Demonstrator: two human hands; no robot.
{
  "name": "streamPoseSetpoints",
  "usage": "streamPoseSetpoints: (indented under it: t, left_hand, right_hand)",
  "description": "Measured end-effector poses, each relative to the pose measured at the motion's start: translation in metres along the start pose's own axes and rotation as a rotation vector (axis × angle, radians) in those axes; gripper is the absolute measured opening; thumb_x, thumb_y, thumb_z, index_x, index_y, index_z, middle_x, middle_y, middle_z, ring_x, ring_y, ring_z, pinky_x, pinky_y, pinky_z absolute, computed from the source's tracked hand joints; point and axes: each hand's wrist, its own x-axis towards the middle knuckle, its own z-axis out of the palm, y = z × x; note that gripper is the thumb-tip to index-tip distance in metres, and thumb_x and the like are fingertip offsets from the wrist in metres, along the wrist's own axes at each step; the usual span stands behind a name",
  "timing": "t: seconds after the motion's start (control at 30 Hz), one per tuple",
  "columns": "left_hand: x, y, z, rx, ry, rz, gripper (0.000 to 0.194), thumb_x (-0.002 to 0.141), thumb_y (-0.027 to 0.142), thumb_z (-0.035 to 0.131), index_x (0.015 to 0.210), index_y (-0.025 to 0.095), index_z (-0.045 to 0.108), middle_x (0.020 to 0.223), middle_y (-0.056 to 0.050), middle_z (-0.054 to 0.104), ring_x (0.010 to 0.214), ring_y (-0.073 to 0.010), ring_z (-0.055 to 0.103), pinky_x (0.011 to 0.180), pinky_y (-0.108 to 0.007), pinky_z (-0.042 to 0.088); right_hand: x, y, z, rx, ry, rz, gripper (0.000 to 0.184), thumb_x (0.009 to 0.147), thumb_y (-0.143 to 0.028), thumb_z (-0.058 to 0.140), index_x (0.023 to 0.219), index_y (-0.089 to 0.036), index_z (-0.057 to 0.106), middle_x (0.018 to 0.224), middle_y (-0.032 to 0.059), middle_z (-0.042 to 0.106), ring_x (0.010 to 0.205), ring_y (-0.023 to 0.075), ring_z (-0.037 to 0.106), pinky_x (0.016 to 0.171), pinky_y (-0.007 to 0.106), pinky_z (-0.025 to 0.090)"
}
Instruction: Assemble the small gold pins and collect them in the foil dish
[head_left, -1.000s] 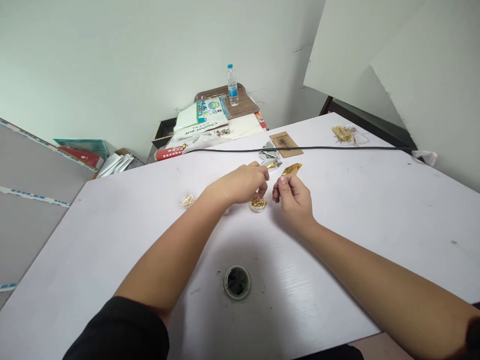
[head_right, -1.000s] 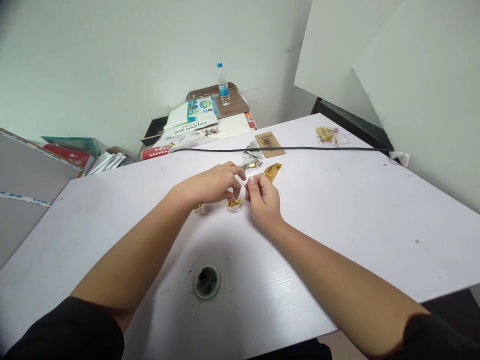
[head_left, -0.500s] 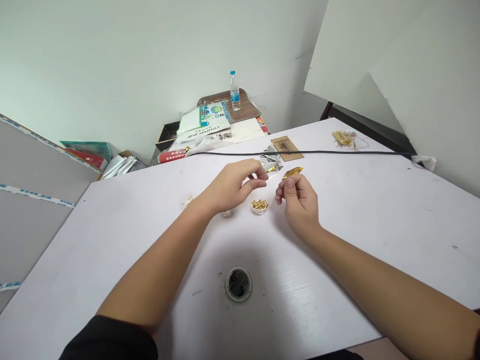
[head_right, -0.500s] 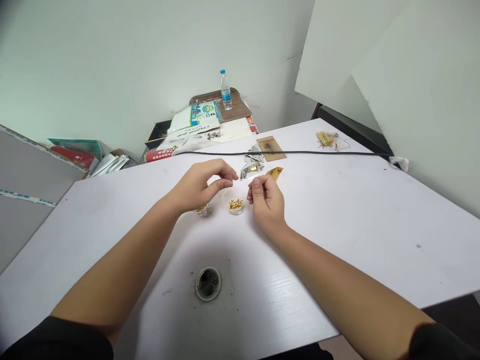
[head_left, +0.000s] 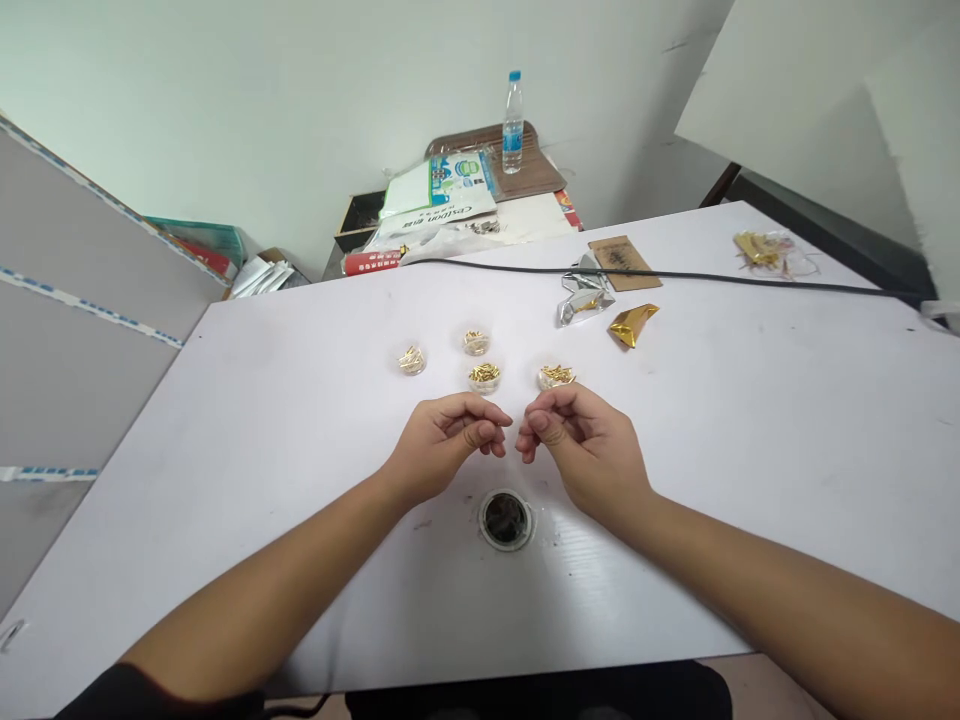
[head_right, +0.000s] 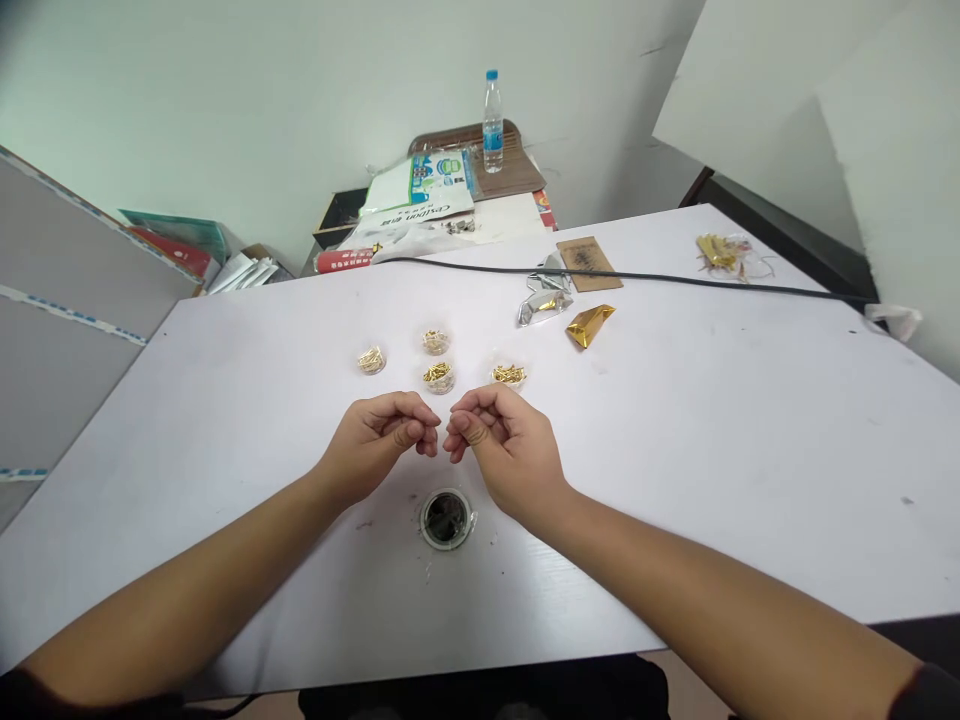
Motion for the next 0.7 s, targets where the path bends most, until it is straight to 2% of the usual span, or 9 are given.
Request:
streamPoseSetpoints:
  t: [0.17,0.33,0.47,0.7]
  left_hand:
    - [-0.005,-0.015,-0.001,-0.096,0.023,0.025,0.016,0.087,0.031,0.071,0.091,0.015,0.071,0.078,-0.005,0.074,0.07,-0.0117,0.068,0.069,-0.026,0.057]
    - [-0.001,-0.015,-0.006,-0.105,0.07,-0.058,0.021,0.082,0.032,0.076,0.089,0.013,0.069,0.07,-0.003,0.071,0.064,-0.0115,0.066,0.066,-0.027,0.057]
    - [-0.002,-0.018,-0.01,-0.128,0.018,-0.115,0.03,0.082,0.04,0.076,0.084,0.013,0.065,0.067,-0.003,0.069,0.059,-0.0114,0.064,0.064,-0.028,0.056]
    - [-0.004,-0.018,-0.009,-0.011,-0.027,-0.151,0.036,0.087,0.048,0.068,0.078,0.014,0.06,0.066,-0.002,0.064,0.062,-0.0116,0.061,0.064,-0.026,0.051]
  right_hand:
    - [0.001,0.006,0.005,0.029,-0.032,0.118,0.025,0.084,-0.041,0.074,0.084,-0.019,0.063,0.067,0.002,0.071,0.064,0.0169,0.072,0.065,0.035,0.064]
    - [0.004,0.009,0.001,-0.044,-0.069,0.128,0.022,0.084,-0.038,0.076,0.089,-0.018,0.067,0.073,0.0047,0.075,0.068,0.0192,0.075,0.073,0.038,0.066]
    - [0.004,0.012,-0.001,-0.099,-0.086,0.148,0.018,0.083,-0.032,0.077,0.088,-0.017,0.069,0.072,0.0054,0.076,0.068,0.0192,0.076,0.068,0.033,0.066]
    - [0.005,0.016,-0.001,-0.16,-0.147,0.122,0.016,0.085,-0.032,0.074,0.084,-0.017,0.066,0.066,0.0024,0.075,0.057,0.0167,0.073,0.058,0.03,0.065]
